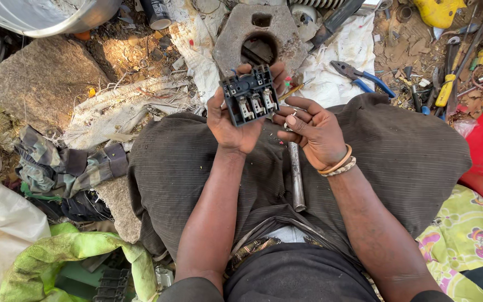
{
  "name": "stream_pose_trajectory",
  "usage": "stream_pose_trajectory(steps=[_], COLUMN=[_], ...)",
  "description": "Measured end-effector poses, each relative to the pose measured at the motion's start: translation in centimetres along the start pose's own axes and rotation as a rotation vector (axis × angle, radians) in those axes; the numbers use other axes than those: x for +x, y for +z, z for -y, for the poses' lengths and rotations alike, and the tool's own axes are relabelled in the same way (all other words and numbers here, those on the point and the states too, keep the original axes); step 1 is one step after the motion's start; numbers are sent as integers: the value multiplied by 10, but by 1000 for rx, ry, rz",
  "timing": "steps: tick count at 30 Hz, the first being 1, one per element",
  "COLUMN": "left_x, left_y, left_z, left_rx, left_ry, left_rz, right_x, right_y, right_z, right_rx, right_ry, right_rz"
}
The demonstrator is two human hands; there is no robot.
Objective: The person sits cross-legged and uses a screwdriver, hammer, and pliers to disassemble and manipulate a small black electronic component. They remove parts, strike the component with a hammer, and use pliers to adjust internal pieces.
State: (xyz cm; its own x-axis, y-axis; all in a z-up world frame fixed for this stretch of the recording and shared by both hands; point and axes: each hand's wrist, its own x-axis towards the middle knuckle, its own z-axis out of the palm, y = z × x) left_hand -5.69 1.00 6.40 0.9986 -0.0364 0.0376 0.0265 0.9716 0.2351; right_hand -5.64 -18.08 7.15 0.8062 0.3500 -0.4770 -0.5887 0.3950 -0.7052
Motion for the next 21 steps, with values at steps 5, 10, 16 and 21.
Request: stream_pose_trajectory(steps=[5,10,16,21], left_x=[-2,-4,-7,-14], left_y=[-19,-55,-77,-46], left_z=[3,25,33,2], left_rx=[14,-17,58,-55], left_ry=[39,138,236,212], left_rz=[-49,-307,-498,-229], right_x=[8,14,51,90], right_y=[-27,-63,21,117], right_z=[-17,-23,13,62], right_rx=[-15,180,237,-162], right_ry=[45,-105,-183,-440], right_rz=[-160,-180,-131,222])
